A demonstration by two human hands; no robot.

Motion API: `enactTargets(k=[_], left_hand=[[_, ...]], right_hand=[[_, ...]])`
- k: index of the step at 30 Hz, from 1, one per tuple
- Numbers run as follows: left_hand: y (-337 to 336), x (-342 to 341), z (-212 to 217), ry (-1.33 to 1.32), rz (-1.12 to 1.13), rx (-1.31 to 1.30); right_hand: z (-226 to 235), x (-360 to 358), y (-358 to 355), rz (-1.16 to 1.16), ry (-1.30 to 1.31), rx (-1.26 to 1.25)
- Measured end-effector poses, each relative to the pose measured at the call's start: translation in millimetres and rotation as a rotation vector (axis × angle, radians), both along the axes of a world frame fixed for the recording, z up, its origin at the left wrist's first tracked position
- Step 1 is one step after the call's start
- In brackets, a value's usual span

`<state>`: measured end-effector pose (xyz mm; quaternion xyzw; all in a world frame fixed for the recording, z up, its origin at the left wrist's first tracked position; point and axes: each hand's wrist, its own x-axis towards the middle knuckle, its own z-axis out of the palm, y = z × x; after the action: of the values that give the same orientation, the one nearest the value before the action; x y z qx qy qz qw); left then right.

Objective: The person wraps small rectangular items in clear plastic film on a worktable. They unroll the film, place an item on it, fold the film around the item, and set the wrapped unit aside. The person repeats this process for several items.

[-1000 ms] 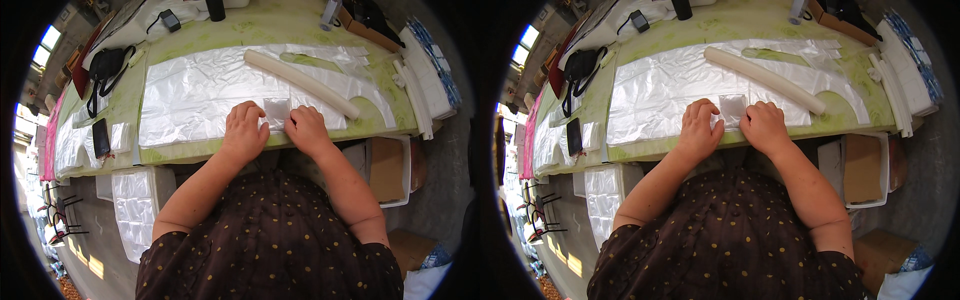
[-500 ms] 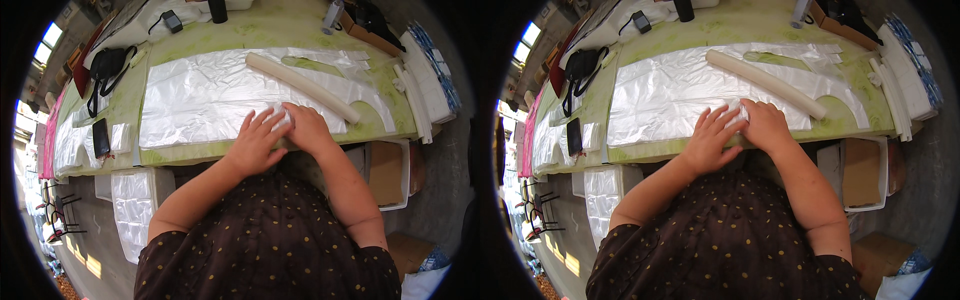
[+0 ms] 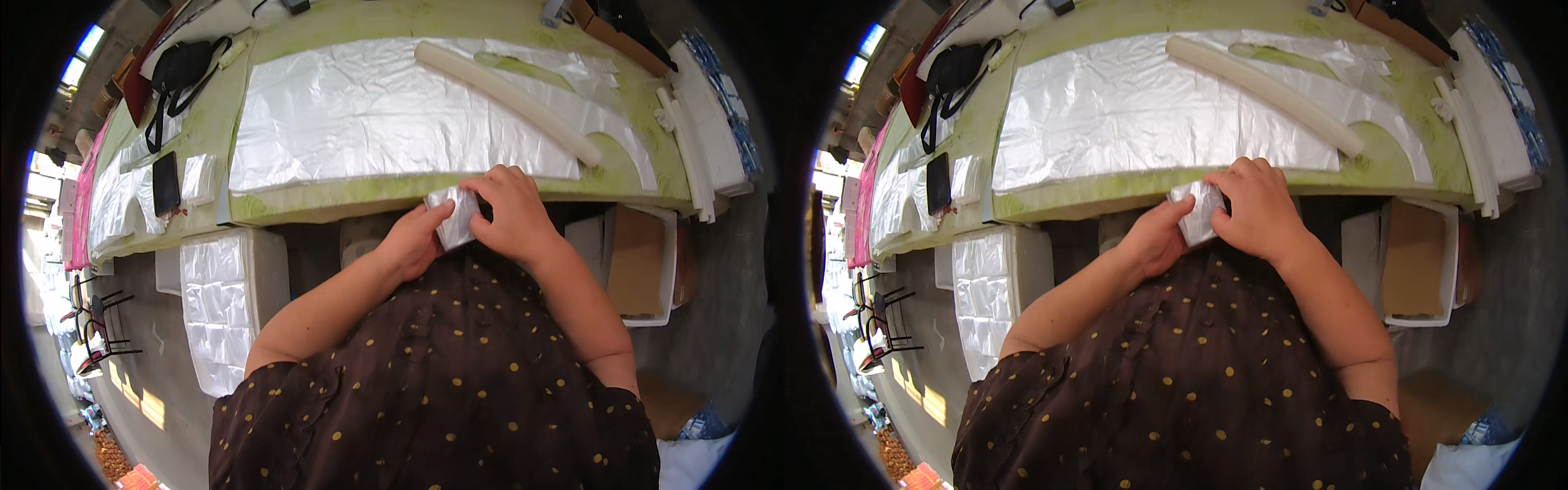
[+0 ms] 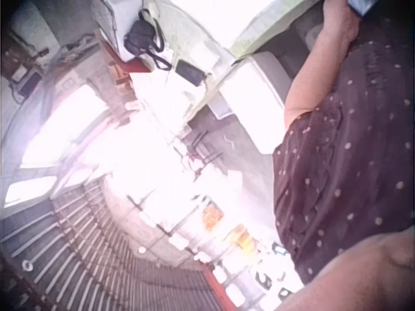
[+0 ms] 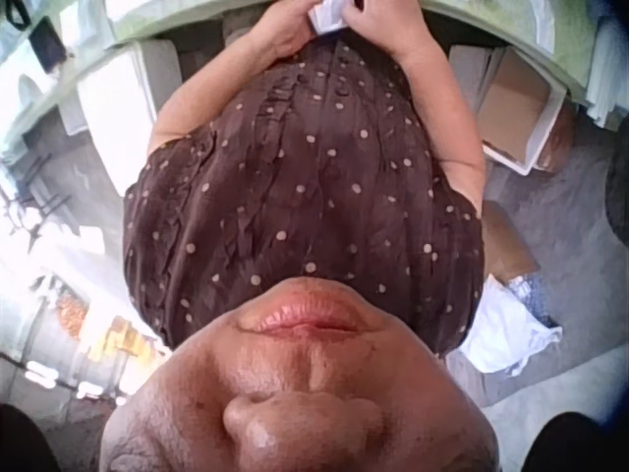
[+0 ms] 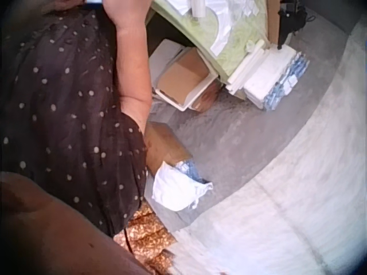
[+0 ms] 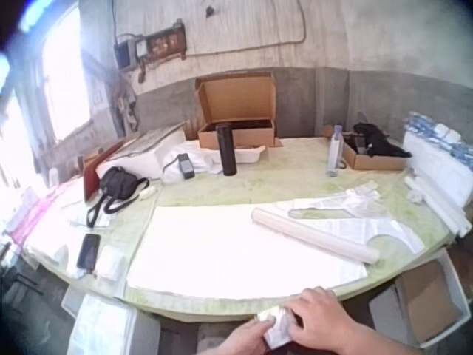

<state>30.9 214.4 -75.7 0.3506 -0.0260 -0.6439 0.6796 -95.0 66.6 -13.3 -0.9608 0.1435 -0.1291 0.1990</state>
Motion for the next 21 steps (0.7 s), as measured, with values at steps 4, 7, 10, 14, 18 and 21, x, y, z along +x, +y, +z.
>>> enactTargets(k=[4,7,10,14,18,21], left_hand=[[4,-13,1,-0.144,0.164,0.06],[12,-16,1,-0.224,0.088,0.059],[17,-17,8,-0.223,0.046,0.056],[29,-9,28,-0.169,0.186,0.117],[49,-5,22,-0.418,0.239,0.074],[57,-7,10,-0.484,0.141,0.023]], right_hand=[[-15,-16,30,-0.117,-0.343,0.32],[-21,-18,37,-0.24,-0.304,0.916],[-33,-15,40,-0.229,-0.361,1.046],[-36,-9,42,-0.3,-0.502,1.039],[-34,-1,43,-0.316,-0.545,1.079],[-35,5,47,-0.268,-0.506,1.067]])
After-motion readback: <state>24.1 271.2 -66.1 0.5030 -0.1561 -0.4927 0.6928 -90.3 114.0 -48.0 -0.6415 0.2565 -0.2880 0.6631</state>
